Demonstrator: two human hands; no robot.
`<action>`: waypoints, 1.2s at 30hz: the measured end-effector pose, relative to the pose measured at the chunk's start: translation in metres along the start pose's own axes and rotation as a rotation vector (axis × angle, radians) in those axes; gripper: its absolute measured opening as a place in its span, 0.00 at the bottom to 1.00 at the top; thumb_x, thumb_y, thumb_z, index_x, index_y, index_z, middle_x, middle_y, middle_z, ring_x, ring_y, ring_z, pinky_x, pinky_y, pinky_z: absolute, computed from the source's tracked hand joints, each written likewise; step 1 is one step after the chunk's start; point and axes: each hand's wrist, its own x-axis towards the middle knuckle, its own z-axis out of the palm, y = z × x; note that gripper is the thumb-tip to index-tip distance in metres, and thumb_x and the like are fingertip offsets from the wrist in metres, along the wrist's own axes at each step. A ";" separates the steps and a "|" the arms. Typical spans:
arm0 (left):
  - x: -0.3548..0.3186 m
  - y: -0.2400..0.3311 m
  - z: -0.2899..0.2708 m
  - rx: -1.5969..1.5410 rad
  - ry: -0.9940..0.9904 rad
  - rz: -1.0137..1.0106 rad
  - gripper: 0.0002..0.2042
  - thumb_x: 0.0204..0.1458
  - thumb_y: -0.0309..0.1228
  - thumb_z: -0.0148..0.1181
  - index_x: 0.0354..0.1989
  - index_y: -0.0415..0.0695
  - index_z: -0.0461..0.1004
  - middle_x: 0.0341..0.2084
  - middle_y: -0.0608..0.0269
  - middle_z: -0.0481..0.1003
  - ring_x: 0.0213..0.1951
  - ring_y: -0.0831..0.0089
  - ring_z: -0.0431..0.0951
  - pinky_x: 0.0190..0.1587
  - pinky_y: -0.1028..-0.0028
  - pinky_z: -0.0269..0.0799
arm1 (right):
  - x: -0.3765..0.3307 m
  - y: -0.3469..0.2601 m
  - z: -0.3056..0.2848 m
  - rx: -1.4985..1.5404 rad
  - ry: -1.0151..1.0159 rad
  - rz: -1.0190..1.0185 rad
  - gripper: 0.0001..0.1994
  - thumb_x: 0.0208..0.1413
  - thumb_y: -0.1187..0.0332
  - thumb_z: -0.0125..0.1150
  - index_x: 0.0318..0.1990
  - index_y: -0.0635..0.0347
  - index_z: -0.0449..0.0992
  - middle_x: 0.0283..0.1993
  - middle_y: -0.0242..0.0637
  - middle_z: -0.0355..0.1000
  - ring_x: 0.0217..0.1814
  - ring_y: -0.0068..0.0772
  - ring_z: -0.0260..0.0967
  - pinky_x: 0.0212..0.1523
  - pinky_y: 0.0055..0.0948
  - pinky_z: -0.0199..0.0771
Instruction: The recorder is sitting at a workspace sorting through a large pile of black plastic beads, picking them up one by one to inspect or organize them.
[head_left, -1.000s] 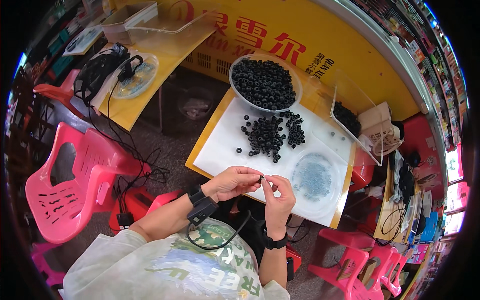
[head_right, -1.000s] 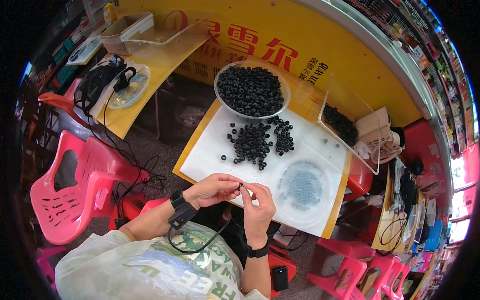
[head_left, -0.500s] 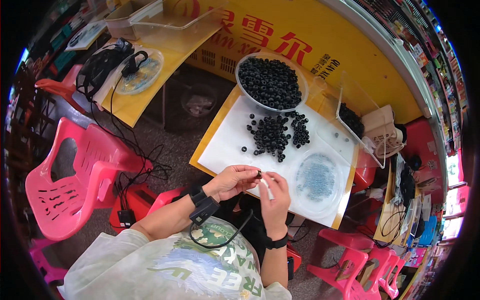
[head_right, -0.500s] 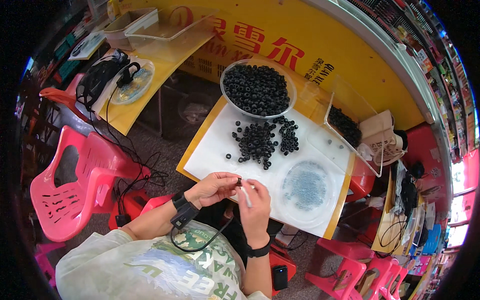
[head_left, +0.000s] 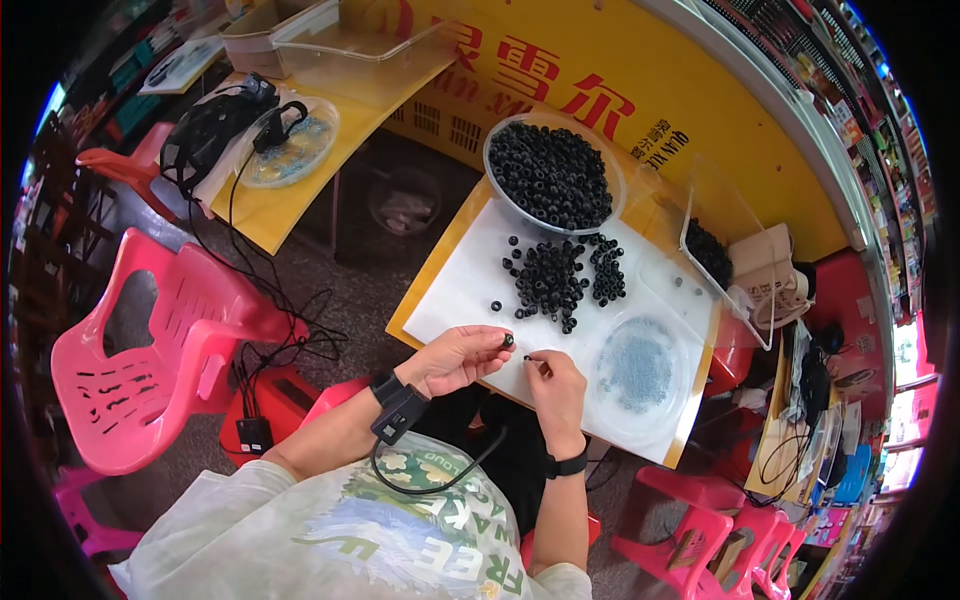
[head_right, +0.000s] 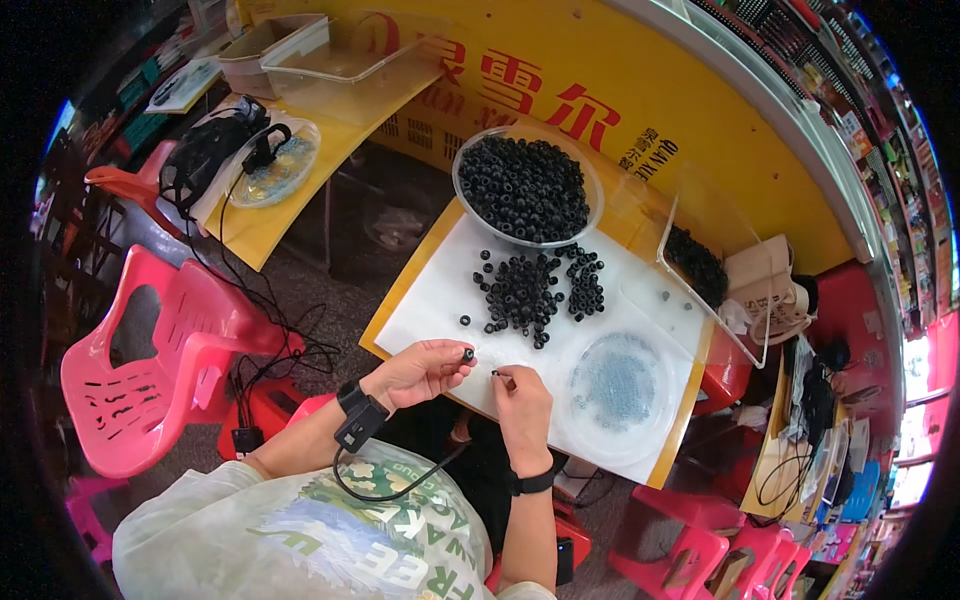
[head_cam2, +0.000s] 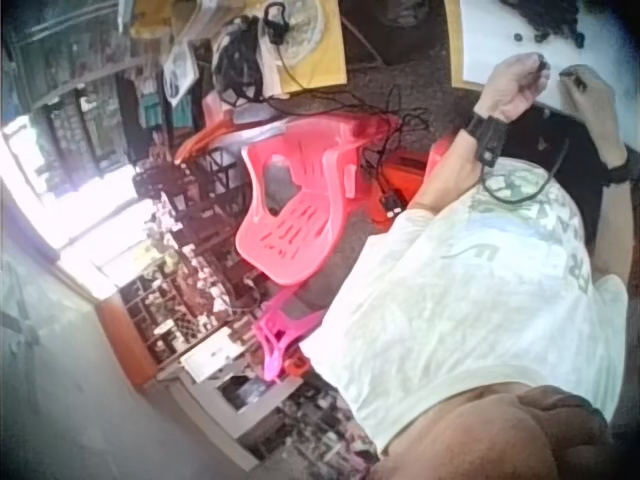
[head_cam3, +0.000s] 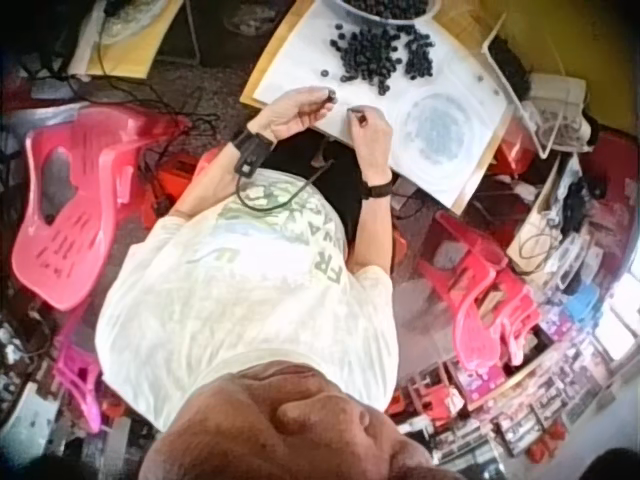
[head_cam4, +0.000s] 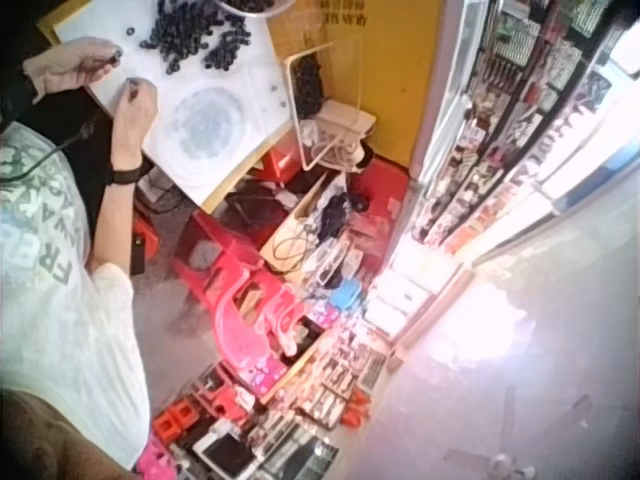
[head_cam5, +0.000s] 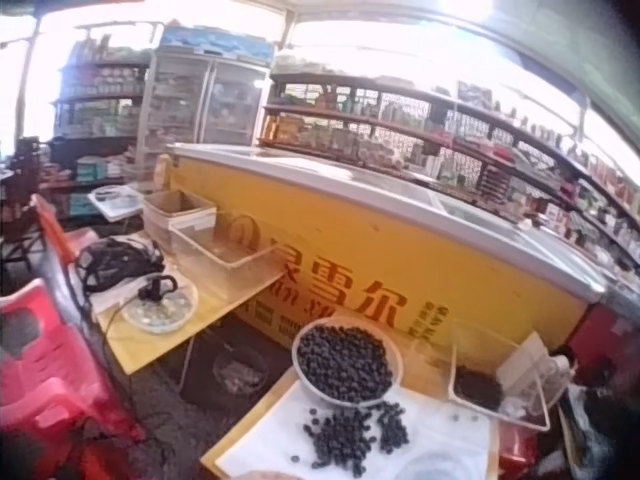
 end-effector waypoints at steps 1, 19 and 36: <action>0.000 0.000 0.001 0.028 0.004 0.005 0.10 0.59 0.27 0.59 0.46 0.38 0.75 0.38 0.59 0.79 0.38 0.75 0.81 0.42 0.80 0.80 | -0.003 -0.009 -0.004 0.108 0.001 0.096 0.07 0.51 0.76 0.64 0.38 0.66 0.79 0.33 0.38 0.76 0.30 0.27 0.73 0.34 0.26 0.72; 0.006 -0.002 0.016 0.157 -0.013 0.013 0.10 0.57 0.24 0.60 0.47 0.37 0.76 0.37 0.58 0.79 0.37 0.73 0.81 0.45 0.76 0.79 | -0.005 -0.050 -0.020 0.444 0.066 0.182 0.06 0.52 0.77 0.66 0.38 0.68 0.80 0.31 0.31 0.78 0.30 0.15 0.70 0.33 0.16 0.70; 0.010 -0.005 0.019 0.243 -0.037 0.048 0.10 0.58 0.25 0.60 0.48 0.39 0.75 0.35 0.66 0.77 0.35 0.80 0.77 0.41 0.80 0.77 | -0.008 -0.041 -0.010 0.320 0.156 -0.025 0.05 0.51 0.80 0.66 0.36 0.67 0.79 0.36 0.36 0.76 0.35 0.21 0.69 0.37 0.20 0.69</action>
